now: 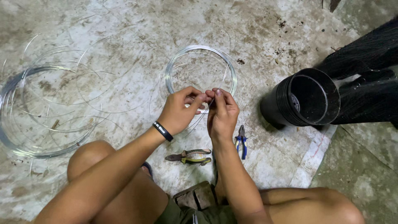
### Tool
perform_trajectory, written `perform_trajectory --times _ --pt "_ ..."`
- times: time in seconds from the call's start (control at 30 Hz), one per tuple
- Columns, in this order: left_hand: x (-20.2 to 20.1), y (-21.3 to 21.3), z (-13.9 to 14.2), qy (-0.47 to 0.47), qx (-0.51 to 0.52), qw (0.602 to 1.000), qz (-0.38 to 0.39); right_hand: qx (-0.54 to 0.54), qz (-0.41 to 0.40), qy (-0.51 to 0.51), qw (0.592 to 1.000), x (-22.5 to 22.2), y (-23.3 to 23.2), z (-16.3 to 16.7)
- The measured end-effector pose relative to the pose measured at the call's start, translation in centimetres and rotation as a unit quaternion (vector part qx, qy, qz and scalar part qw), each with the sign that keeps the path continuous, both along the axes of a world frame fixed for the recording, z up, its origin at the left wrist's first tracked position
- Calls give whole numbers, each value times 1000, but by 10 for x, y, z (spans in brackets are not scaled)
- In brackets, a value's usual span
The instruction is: The person sits on the floor and uses pliers to bend and cut thin metal wire into circular loops. They repeatedly shape the wire by hand and with tools, then cut the excess wire to create individual rings.
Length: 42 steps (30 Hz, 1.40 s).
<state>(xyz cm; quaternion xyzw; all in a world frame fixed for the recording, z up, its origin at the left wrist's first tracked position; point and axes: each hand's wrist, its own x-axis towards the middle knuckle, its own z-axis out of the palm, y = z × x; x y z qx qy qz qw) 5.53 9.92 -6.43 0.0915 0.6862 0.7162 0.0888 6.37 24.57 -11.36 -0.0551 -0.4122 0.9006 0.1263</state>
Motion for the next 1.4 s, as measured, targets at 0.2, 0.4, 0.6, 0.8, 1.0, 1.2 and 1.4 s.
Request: perform_trajectory --times 0.2,0.4,0.6,0.8,1.0,1.2,1.4 --pt "11 11 -13 15 3 999 -34 -4 -43 -10 999 -6 16 0" --pt "3 18 -24 -18 37 996 -80 -31 -39 -6 999 -14 29 -3" --pt "3 20 -25 -58 40 993 -98 -45 -20 -11 999 -19 36 -5" --pt "6 20 -21 -105 52 987 -111 -59 -17 -14 998 -21 36 -6" --pt "9 19 -14 -100 32 987 -119 -70 -19 -11 997 -25 45 -4" --pt "15 24 -14 -75 1 994 -81 -93 -10 -12 996 -29 61 -2" --pt "11 24 -20 -6 27 998 -59 -52 6 -27 998 -24 60 5"
